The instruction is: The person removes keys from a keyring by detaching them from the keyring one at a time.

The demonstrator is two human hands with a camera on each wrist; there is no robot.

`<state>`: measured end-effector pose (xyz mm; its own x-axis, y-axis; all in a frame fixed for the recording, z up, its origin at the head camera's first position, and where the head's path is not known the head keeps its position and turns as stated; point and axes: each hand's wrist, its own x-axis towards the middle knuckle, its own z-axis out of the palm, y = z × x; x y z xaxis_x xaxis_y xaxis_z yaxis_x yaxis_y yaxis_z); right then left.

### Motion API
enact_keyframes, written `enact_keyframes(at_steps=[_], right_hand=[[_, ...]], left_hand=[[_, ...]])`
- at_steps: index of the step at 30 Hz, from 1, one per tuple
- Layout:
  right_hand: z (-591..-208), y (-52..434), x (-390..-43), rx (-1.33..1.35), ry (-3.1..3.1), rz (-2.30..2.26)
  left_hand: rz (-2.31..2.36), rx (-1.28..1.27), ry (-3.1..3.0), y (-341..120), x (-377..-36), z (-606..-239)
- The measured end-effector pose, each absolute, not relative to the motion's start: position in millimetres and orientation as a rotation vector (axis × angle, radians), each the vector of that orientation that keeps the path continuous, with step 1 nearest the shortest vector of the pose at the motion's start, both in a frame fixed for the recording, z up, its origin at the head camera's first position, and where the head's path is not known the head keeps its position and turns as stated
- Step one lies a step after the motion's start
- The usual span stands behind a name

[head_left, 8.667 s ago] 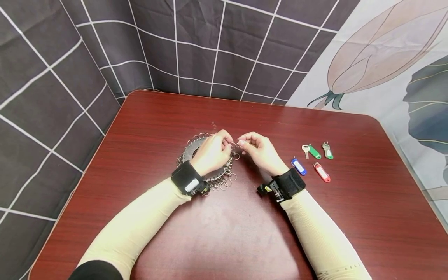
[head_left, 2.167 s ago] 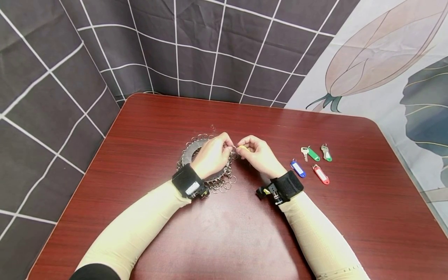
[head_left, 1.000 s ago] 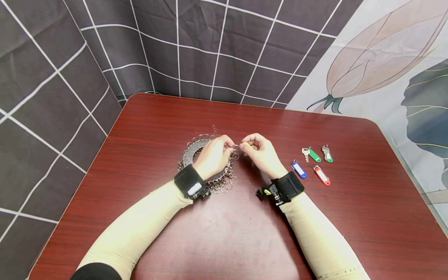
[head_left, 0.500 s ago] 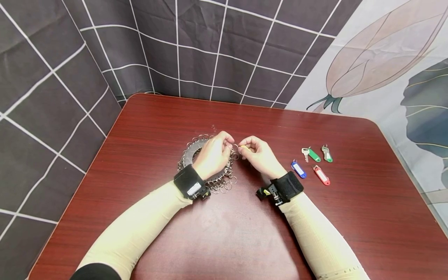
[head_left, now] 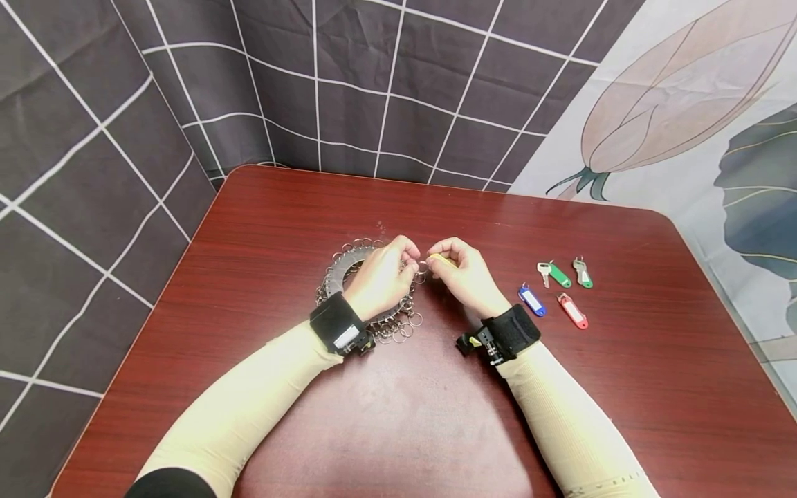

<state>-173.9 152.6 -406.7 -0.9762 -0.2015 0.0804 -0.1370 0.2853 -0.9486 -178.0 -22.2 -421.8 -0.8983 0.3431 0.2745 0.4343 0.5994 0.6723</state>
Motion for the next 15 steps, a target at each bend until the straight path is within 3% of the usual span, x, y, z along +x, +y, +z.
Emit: enact_keyframes(at_steps=[15], right_hand=[[-408.2, 154.6, -175.5, -0.357, 2.474, -1.891]], left_hand=[[-1.104, -0.673, -2.792, -22.1, -180.9, -425.4]])
